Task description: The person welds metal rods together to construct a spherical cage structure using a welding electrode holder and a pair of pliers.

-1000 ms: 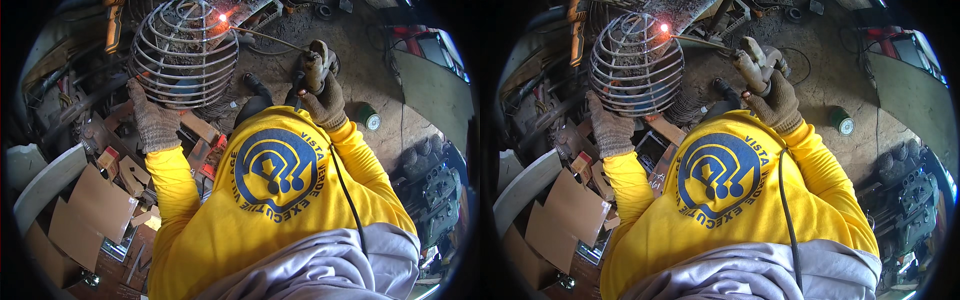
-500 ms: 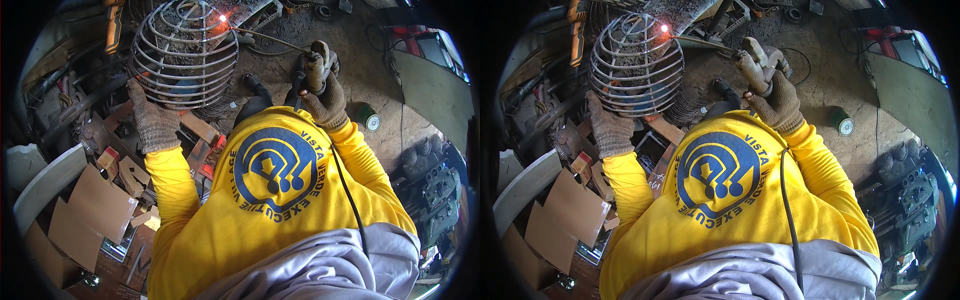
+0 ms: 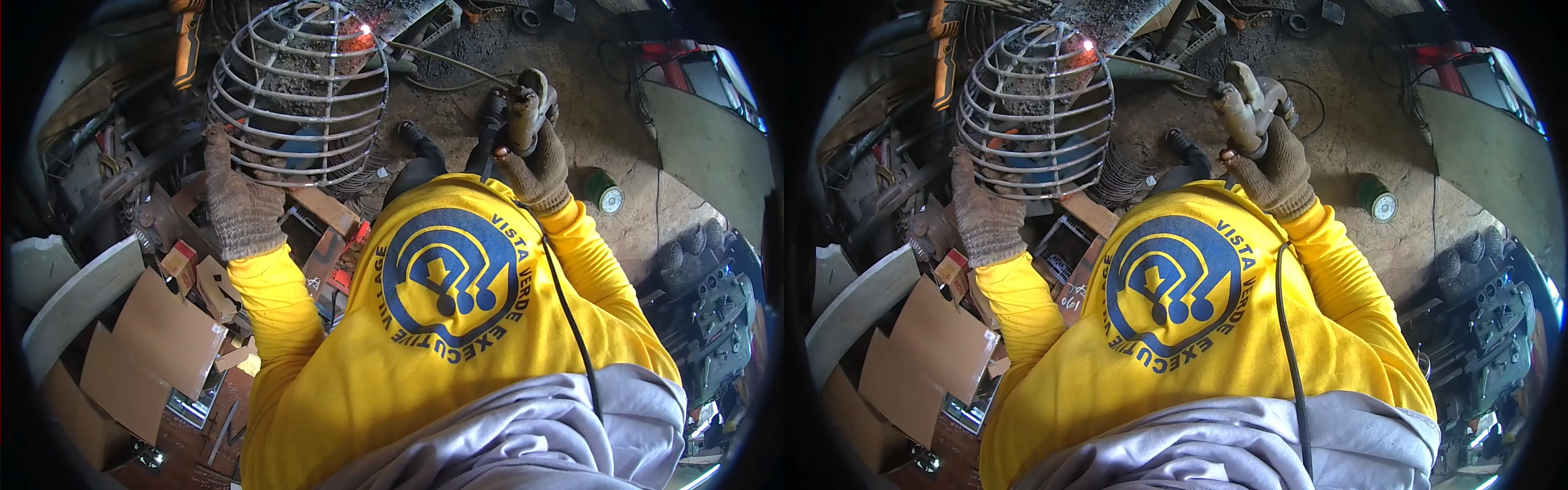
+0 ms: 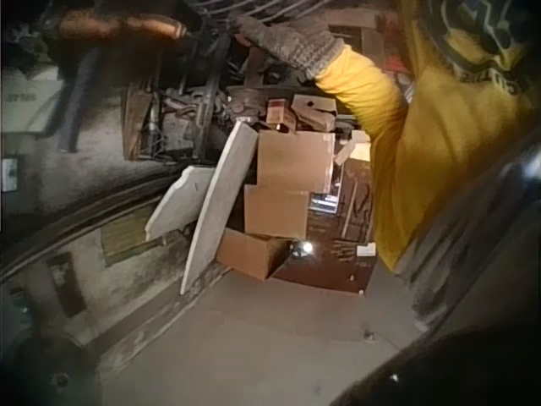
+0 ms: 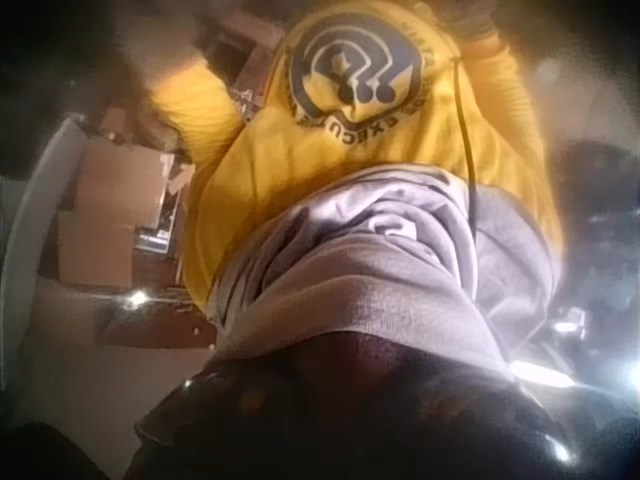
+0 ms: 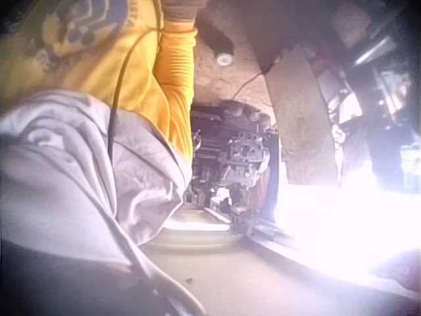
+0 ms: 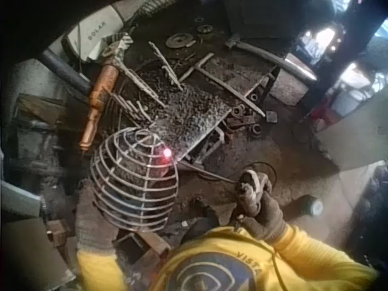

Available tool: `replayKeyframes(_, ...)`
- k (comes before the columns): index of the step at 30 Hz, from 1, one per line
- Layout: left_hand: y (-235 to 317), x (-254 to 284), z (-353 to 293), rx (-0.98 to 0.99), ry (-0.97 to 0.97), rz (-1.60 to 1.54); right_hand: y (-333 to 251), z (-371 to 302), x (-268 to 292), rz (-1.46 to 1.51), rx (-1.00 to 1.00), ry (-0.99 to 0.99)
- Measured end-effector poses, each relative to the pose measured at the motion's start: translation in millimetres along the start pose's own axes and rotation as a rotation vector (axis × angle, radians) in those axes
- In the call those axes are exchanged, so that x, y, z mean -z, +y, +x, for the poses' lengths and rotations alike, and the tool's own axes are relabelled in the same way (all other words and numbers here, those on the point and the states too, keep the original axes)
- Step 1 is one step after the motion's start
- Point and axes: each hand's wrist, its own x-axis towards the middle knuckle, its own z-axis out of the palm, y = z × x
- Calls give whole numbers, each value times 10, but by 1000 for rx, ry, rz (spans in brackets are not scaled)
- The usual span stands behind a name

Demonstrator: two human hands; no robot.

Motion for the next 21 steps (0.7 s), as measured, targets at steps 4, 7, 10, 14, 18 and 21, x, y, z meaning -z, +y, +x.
replayKeyframes(4,54,-104,-44,-15,50,-9,4,-16,-14,17,-12,0)
replayKeyframes(7,51,-90,-14,-16,48,-6,54,-41,-23,-7,17,31)
replayKeyframes(10,56,-118,-45,-22,58,-5,23,-44,-12,-25,-7,14)
replayKeyframes(14,13,-155,-94,-30,56,-19,-48,-18,1,-82,26,11)
replayKeyframes(18,68,-162,-44,-22,47,-14,-117,54,-67,-99,34,14)
replayKeyframes(21,60,-181,-61,-14,55,-10,-118,70,-81,-95,25,5)
